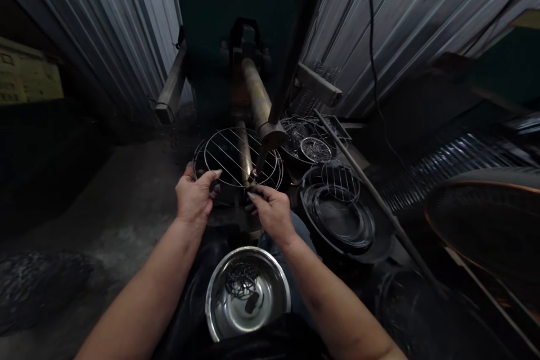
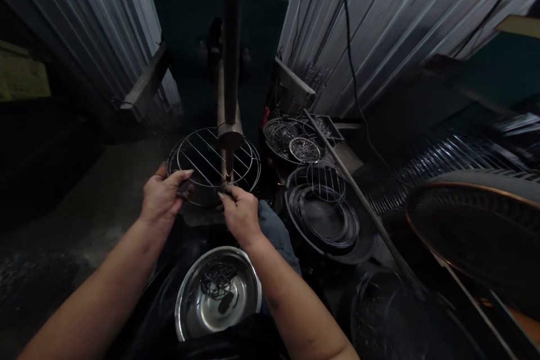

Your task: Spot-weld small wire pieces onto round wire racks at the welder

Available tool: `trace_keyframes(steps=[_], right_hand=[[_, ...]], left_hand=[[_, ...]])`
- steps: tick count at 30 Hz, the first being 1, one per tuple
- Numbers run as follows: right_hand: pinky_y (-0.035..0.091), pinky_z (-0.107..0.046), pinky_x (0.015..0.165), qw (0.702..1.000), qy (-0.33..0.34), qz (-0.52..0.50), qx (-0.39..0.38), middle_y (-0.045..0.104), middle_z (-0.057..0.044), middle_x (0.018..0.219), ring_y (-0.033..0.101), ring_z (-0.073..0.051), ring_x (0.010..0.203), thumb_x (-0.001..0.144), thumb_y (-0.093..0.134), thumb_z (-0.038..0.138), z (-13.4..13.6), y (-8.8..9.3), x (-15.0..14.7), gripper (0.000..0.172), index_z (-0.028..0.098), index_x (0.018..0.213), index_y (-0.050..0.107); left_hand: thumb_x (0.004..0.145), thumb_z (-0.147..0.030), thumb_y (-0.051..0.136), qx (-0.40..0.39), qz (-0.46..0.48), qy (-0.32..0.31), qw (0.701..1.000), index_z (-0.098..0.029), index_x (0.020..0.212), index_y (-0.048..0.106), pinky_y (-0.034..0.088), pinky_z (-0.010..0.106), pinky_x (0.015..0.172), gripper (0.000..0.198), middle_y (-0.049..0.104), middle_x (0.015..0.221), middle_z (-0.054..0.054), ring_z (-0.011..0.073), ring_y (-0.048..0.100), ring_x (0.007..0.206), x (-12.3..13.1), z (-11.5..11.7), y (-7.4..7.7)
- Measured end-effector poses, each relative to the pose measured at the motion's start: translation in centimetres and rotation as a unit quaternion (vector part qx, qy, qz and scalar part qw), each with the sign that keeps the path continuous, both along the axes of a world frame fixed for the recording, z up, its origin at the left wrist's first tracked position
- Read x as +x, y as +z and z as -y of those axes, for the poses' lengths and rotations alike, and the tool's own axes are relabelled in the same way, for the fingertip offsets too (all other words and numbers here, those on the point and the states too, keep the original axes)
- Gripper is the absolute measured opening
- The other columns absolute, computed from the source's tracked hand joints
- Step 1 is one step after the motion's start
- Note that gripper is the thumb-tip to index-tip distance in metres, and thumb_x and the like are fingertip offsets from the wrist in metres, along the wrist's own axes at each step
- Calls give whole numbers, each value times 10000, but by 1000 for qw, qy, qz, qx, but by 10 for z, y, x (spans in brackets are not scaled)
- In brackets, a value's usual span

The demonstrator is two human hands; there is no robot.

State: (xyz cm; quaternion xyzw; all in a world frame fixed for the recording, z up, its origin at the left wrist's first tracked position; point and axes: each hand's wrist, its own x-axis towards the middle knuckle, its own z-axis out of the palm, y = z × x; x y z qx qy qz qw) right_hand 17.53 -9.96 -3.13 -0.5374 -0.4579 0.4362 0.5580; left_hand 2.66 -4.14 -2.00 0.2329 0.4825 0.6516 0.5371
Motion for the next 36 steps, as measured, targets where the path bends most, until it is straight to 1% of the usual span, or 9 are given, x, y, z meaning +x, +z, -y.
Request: trace_keyframes(steps=[3, 9, 11, 16, 21, 26, 29, 34, 36], right_hand=[[502, -231, 502, 1000, 3, 17, 5, 677, -2, 714, 616, -129, 536, 726, 637, 326, 2, -5, 7, 225, 173, 864, 728], [432, -209, 429, 993, 106, 36, -37, 611, 17, 547, 548, -111, 448, 698, 643, 311, 2, 6, 24, 183, 162, 765, 725], [426, -209, 423, 991, 116, 28, -53, 610, 16, 544, 541, -109, 438, 701, 650, 318, 2, 7, 26, 199, 156, 789, 725], [430, -209, 416, 998, 49, 17, -44, 636, 4, 567, 544, -107, 425, 735, 658, 373, 6, 3, 24, 253, 154, 843, 726], [439, -207, 401, 994, 76, -14, -75, 642, -10, 546, 560, -117, 423, 642, 734, 358, 8, 7, 22, 245, 139, 750, 713], [455, -206, 391, 992, -4, -82, -94, 662, -6, 582, 610, -140, 445, 638, 742, 370, 5, 10, 17, 285, 151, 810, 684], [459, -215, 388, 992, 5, -63, -107, 647, -5, 548, 605, -146, 431, 643, 754, 352, 10, 12, 15, 278, 136, 806, 687], [556, -267, 595, 998, -44, 3, 40, 713, -29, 696, 683, -173, 627, 727, 740, 343, 25, 11, 14, 192, 175, 819, 726], [563, -281, 615, 997, -54, -19, 46, 718, -26, 718, 686, -178, 642, 704, 754, 339, 23, 7, 13, 186, 182, 800, 725]], left_hand=[[456, -207, 810, 6, 15, 2, 1000, -180, 875, 561, 469, 232, 488, 488, 541, 799, -23, 118, 554, 617, 7, 6, 0], [446, -189, 814, 18, 28, 6, 999, -173, 857, 558, 432, 205, 457, 484, 511, 806, -29, 91, 516, 583, 16, 10, 4], [449, -182, 815, 21, 33, 8, 999, -173, 847, 552, 431, 206, 460, 477, 507, 804, -31, 88, 517, 577, 16, 11, 4], [454, -193, 822, 16, 37, 9, 999, -176, 835, 547, 420, 217, 443, 471, 511, 782, -31, 97, 520, 558, 14, 8, 0], [456, -193, 828, 23, 40, 11, 999, -179, 829, 544, 426, 216, 465, 470, 499, 764, -42, 89, 513, 564, 14, 6, -3], [456, -190, 821, 23, 43, 4, 999, -182, 843, 535, 404, 208, 448, 481, 492, 775, -42, 89, 505, 568, 16, 6, 1], [451, -196, 819, 16, 42, 16, 999, -182, 837, 529, 396, 206, 445, 483, 486, 769, -43, 89, 501, 568, 17, 6, 2], [447, -195, 816, 1, 54, 19, 998, -183, 824, 522, 400, 197, 468, 478, 469, 765, -47, 85, 503, 592, 17, 9, 5], [434, -199, 819, 2, 57, 23, 998, -183, 820, 522, 399, 196, 468, 487, 469, 766, -48, 78, 497, 582, 17, 10, 6]])
